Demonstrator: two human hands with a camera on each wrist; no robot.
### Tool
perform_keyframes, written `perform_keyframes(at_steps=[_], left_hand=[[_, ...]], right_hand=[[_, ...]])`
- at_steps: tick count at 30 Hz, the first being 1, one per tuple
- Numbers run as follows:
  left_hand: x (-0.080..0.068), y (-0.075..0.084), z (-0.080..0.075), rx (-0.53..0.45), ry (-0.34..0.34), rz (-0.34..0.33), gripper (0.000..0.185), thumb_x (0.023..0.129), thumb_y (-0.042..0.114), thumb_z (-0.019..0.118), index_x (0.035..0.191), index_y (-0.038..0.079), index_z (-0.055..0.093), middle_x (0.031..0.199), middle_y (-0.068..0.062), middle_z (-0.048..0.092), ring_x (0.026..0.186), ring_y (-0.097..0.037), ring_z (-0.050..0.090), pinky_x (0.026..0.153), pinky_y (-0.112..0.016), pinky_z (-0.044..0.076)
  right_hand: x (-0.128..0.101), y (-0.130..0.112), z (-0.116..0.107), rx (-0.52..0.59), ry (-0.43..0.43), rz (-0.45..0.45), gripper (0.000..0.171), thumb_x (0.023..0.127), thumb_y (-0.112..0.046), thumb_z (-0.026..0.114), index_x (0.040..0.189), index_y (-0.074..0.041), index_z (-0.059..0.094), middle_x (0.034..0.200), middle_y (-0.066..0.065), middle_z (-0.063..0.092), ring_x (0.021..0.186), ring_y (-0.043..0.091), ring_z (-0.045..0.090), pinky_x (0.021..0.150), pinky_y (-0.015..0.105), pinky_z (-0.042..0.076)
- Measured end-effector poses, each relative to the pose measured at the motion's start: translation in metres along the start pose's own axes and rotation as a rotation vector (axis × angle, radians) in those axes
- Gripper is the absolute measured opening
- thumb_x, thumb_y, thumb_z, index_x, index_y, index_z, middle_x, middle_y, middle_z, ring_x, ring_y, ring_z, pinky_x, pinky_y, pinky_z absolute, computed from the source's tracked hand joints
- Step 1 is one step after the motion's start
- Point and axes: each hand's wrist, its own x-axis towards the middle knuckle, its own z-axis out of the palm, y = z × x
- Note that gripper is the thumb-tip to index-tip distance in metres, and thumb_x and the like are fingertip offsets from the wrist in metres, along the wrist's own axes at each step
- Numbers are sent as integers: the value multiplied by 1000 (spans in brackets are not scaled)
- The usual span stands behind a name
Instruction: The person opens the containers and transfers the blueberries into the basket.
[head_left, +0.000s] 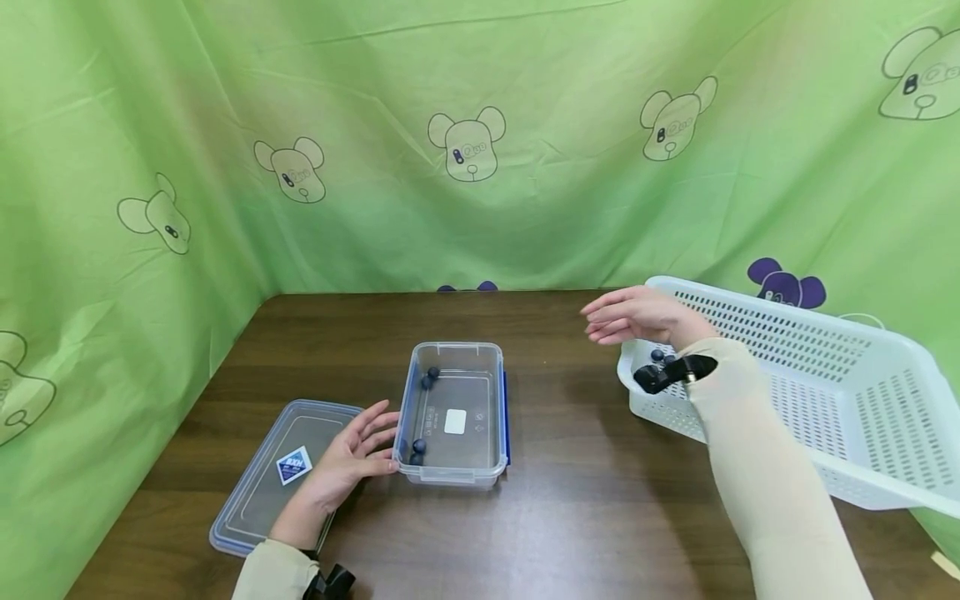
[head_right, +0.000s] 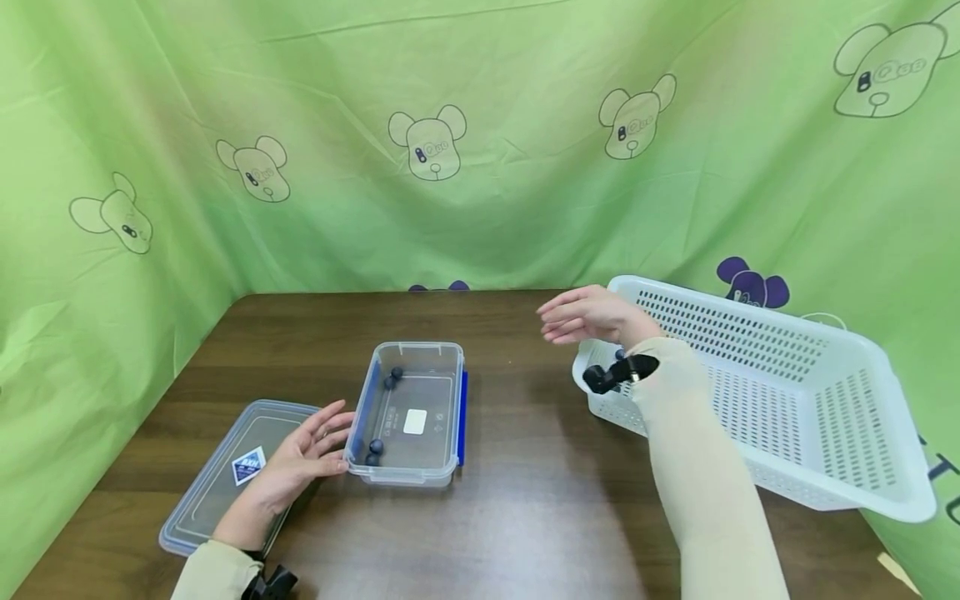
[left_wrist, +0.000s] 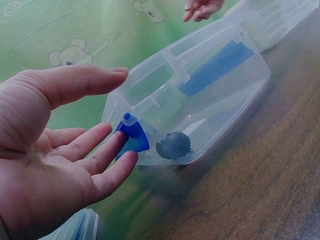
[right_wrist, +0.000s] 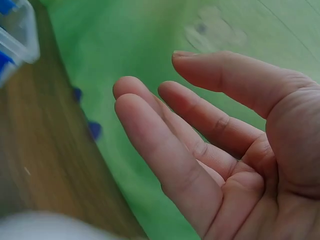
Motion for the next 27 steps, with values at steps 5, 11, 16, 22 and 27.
perform_keyframes(at_steps=[5,11,16,22,27], left_hand=[[1,0,1,-3,0,-1,97,80,-7,76,154,-8,14,151,-33,29,123,-17,53,98,-27,48],[2,1,3,-3,8,-9,97,80,-8,77,154,-7,15,151,-32,30,125,-20,52,98,-28,48],[1,0,3,1,6,-10,97,80,-8,76,154,-7,14,151,-32,30,126,-20,52,98,-28,48],[-1,1,1,-1,5,3,97,80,-9,75,154,-7,14,151,-34,29,124,-18,52,98,-27,48],[-2,1,1,6,-1,1,95,81,-9,74,154,-7,14,151,-33,30,127,-20,51,99,-28,47]], right_hand=[[27,6,35,-64,-40,7,20,95,3,57,112,5,67,94,21,71,82,24,72,82,38,58],[58,17,84,-86,-111,53,41,92,2,61,128,20,50,91,19,72,78,22,71,81,40,58],[82,22,128,-88,-191,96,39,90,6,61,125,21,51,84,15,72,72,20,70,72,34,59],[110,29,171,-124,-271,154,36,91,6,61,123,21,53,80,15,71,70,20,70,68,31,59],[125,42,196,-203,-288,234,20,90,6,63,108,14,65,77,17,69,66,21,69,65,32,59]])
